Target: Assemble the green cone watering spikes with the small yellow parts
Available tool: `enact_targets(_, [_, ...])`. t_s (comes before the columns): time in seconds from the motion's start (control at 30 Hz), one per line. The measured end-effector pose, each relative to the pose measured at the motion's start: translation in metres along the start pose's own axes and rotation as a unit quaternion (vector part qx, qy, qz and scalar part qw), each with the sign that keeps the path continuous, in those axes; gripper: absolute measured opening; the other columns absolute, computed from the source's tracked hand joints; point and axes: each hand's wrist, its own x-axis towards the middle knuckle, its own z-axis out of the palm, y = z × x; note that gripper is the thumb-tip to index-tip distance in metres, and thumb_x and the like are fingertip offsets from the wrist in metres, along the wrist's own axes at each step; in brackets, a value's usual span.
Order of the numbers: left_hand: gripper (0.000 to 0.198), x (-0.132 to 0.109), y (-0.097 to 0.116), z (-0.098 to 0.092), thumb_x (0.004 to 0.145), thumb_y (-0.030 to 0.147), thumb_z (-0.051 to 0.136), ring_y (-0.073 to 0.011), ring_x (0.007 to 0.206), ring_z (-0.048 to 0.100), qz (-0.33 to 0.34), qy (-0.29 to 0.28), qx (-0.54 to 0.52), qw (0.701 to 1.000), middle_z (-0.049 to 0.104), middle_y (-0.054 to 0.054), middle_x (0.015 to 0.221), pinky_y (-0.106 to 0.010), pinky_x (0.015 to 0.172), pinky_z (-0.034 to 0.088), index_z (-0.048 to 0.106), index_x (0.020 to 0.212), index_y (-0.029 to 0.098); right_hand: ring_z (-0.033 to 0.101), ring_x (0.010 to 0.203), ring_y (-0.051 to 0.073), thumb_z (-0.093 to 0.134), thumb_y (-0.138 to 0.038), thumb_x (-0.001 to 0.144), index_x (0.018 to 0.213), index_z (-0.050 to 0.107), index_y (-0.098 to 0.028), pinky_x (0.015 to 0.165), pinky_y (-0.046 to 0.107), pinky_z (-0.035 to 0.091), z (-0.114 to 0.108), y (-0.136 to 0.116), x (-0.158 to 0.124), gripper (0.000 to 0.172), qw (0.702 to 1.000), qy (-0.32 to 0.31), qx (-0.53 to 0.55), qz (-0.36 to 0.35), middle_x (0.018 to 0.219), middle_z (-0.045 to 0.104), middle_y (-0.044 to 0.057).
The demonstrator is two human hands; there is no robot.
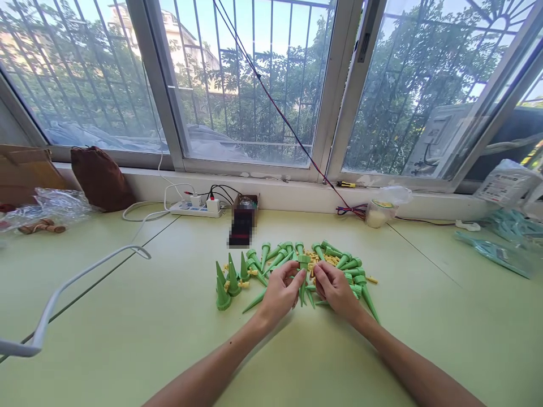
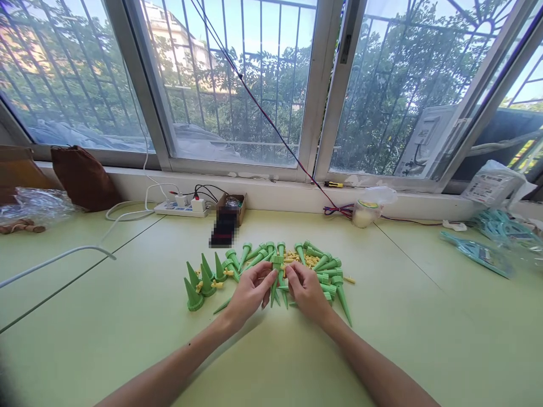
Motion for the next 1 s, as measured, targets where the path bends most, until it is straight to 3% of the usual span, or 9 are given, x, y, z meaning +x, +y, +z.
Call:
enact_targets(0.33, [0.038,0.001,-0.004,-0.003,0.085,0.054,0.061,-0.0039,0.034,0.039,0.018,0.001,0.012,1.000,0.047,0.007,0.057,-0.017,0.032,0.029,0.055,0.084,0.017,0.034,0.042,0.010,0.046,-0.053,0.099,0.076,0.041,-0.023,0.041,0.024,0.028,0.004,-0.002,-0.002,0.038,0.999,-0.042,0.030,0.017,0.056,0.038,-0.007])
enact_targets(0.7, [0.036,-0.006,-0.005,0.000,0.083,0.051,0.065,-0.0052,0.032,0.036,-0.020,-0.006,-0.061,0.998,0.042,0.009,0.046,-0.018,0.033,0.032,0.051,0.076,0.019,0.035,0.050,0.012,0.041,-0.038,0.102,0.073,0.038,-0.023,0.051,0.027,0.029,0.002,-0.007,-0.006,0.033,0.990,-0.015,-0.133,-0.053,0.057,0.041,-0.006])
enact_targets(1.0, [0.036,-0.008,-0.002,0.003,0.080,0.051,0.069,-0.0057,0.032,0.034,-0.050,0.002,-0.086,0.995,0.041,0.009,0.043,-0.019,0.033,0.034,0.052,0.076,0.019,0.031,0.053,0.012,0.041,-0.034,0.100,0.071,0.037,-0.022,0.054,0.027,0.028,0.004,-0.011,-0.006,0.032,0.978,0.008,-0.185,-0.097,0.060,0.036,-0.006])
